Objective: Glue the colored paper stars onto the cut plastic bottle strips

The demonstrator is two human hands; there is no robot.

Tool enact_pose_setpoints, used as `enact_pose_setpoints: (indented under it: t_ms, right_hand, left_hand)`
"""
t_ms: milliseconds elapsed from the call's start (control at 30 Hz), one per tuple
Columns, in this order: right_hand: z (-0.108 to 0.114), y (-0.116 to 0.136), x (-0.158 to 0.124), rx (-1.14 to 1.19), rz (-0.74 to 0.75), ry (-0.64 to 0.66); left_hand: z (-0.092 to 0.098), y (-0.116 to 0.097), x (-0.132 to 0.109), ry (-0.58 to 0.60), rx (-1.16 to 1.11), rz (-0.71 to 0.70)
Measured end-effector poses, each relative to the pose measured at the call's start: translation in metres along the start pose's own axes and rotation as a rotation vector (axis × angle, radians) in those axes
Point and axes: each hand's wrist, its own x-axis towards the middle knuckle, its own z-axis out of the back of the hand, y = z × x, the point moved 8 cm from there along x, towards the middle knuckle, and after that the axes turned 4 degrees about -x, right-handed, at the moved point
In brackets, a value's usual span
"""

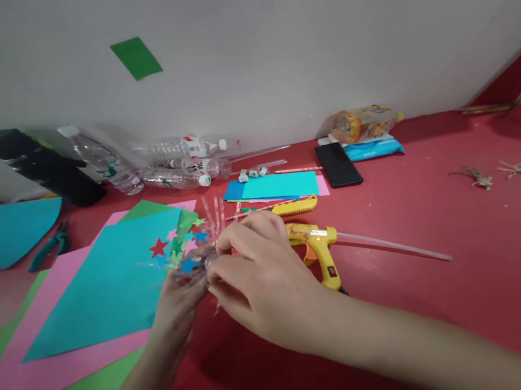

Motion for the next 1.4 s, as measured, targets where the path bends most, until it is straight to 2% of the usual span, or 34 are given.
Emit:
enact_pose_setpoints:
  t_ms: [133, 300, 500, 633, 800, 1000, 1200, 1400]
  right_hand:
    - [0.002, 0.006, 0.001, -0.013, 0.060, 0.007]
    - [-0.001, 0.014, 0.001, -0.030, 0.133, 0.060]
    - [-0.007, 0.016, 0.000, -0.063, 0.177, 0.111]
    - [-0.003, 0.011, 0.000, -0.012, 0.119, 0.082]
    - [0.006, 0.003, -0.001, 0.002, 0.008, -0.008]
    - [0.009, 0.004, 0.001, 0.006, 0.002, -0.024]
    - [0.018, 0.005, 0.001, -0.009, 0.003, -0.014]
    - [0.038, 0.009, 0.005, 0.007, 0.064, -0.123]
  left_hand:
    - [-0.010, -0.008, -0.002, 0.067, 0.021, 0.028]
    - [-0.008, -0.008, -0.002, 0.132, 0.021, 0.033]
    - [-0.003, 0.000, -0.001, 0.119, -0.012, 0.093]
    - [-0.007, 0.001, 0.000, 0.157, -0.009, 0.076]
    - [0.002, 0.002, -0.001, 0.062, -0.034, 0.047]
    - [0.002, -0.002, -0.004, 0.051, -0.036, 0.040]
    - [0.014, 0.005, 0.000, 0.016, -0.067, 0.041]
    - [0.028, 0.015, 0.010, -0.008, -0.145, 0.020]
